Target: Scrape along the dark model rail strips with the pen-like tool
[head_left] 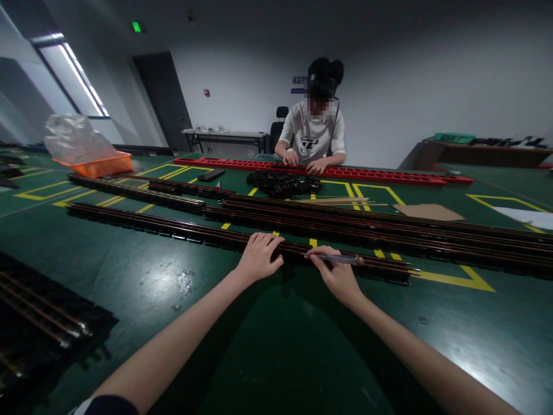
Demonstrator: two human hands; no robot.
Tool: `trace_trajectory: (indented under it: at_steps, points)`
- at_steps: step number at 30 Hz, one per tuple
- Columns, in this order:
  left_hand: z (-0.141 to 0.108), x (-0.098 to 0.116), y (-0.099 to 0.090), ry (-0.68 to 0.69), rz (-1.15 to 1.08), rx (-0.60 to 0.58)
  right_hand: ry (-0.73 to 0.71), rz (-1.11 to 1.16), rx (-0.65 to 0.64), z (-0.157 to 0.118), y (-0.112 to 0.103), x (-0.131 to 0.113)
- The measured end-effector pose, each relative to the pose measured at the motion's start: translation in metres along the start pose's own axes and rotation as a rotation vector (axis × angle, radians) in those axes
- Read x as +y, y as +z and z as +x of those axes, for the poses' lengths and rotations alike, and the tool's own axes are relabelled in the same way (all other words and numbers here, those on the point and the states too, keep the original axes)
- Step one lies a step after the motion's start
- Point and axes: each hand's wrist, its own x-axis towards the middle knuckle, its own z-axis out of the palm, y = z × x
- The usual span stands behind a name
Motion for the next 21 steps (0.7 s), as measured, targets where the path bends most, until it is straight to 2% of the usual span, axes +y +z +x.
trace_trajectory:
  at_steps: [7, 21]
  points:
    - [0.0055, 0.0122, 0.0042, -0.059, 0.092, 0.043, -0.009, -0.007, 0.022, -0.0005, 0.0001, -0.0023]
    - [0.0036, 0.0059, 0.0079, -0.028, 0.129, 0.035, 0.011, 0.016, 0.043, -0.001, -0.0041, -0.0076]
